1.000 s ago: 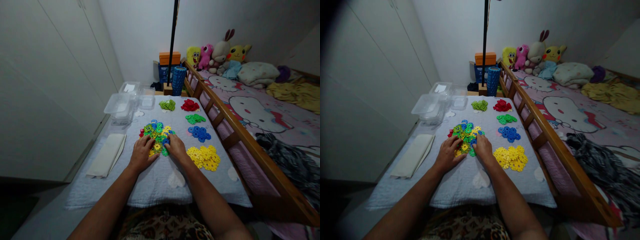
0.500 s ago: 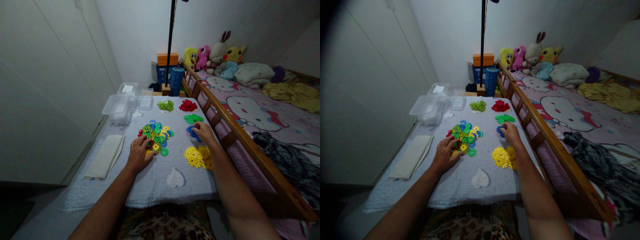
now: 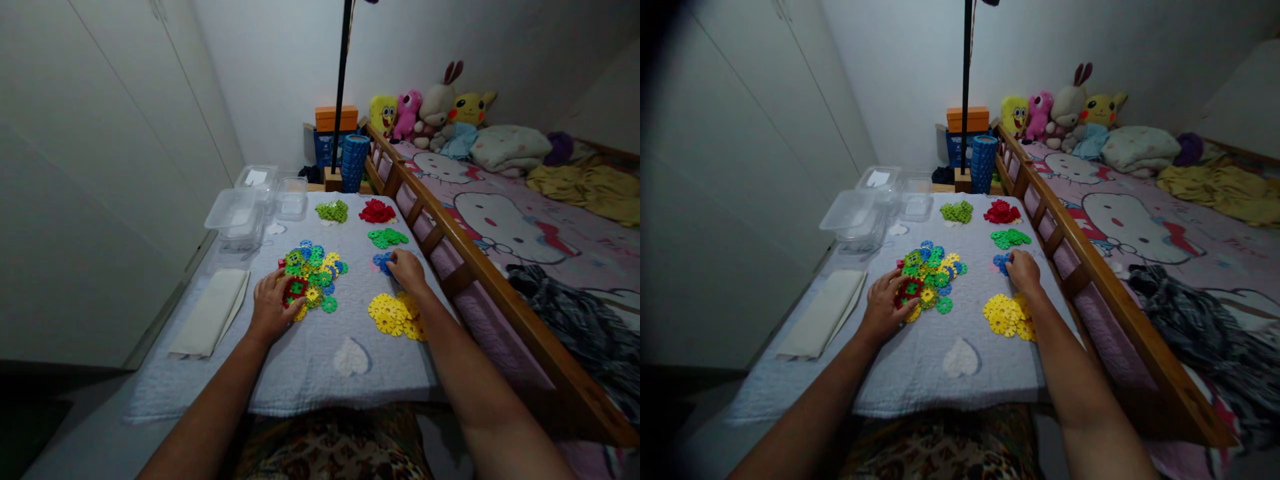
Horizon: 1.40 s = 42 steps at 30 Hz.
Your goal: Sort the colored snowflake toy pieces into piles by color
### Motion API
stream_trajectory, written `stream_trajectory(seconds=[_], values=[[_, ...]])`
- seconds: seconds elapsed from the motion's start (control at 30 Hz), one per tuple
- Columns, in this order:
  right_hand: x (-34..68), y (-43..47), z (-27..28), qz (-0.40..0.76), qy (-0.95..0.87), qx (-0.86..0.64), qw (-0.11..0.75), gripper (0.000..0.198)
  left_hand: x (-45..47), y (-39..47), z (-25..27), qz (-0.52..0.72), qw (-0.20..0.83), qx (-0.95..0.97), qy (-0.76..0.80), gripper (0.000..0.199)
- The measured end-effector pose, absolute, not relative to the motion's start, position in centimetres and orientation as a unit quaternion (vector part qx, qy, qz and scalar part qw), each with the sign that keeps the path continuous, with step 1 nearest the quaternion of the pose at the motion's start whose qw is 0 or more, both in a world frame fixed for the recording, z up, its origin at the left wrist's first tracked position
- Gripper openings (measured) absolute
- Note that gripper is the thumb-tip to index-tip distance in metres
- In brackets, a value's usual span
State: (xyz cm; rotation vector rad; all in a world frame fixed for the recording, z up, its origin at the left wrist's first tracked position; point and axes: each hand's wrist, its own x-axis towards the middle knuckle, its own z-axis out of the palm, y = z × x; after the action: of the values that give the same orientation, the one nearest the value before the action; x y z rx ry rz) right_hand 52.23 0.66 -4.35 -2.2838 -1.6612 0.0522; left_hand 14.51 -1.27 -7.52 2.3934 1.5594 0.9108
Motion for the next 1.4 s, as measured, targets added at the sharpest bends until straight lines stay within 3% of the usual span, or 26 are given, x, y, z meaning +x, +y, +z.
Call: stream_trajectory(seconds=[0.2,0.53,0.8,1.1,1.27,1.4], values=[[50.5,0.4,-3.9,-0.006,-0.591,-0.792,0.154,0.016,14.6,-1.3,-7.6,0.299,0.081,0.796,0.52,0.05],[41.4,2.3,-3.2,0.159,-0.719,-0.657,0.161,0.007,14.6,-1.2,-7.6,0.307,0.096,0.8,0.506,0.052],[38.8,2.9,-3.9,0.2,-0.667,-0.693,0.186,0.002,14.6,-1.1,-7.8,0.319,0.099,0.797,0.503,0.051],[38.7,3.0,-4.5,0.248,-0.641,-0.687,0.237,0.012,14.5,-1.2,-7.6,0.316,0.087,0.793,0.514,0.052],[38.1,1.7,-5.0,0.198,-0.704,-0.645,0.22,0.031,14.0,-1.1,-7.7,0.302,0.084,0.783,0.538,0.071],[37.8,0.9,-5.4,0.181,-0.718,-0.641,0.201,0.034,13.5,-1.1,-8.0,0.261,0.109,0.795,0.537,0.089]])
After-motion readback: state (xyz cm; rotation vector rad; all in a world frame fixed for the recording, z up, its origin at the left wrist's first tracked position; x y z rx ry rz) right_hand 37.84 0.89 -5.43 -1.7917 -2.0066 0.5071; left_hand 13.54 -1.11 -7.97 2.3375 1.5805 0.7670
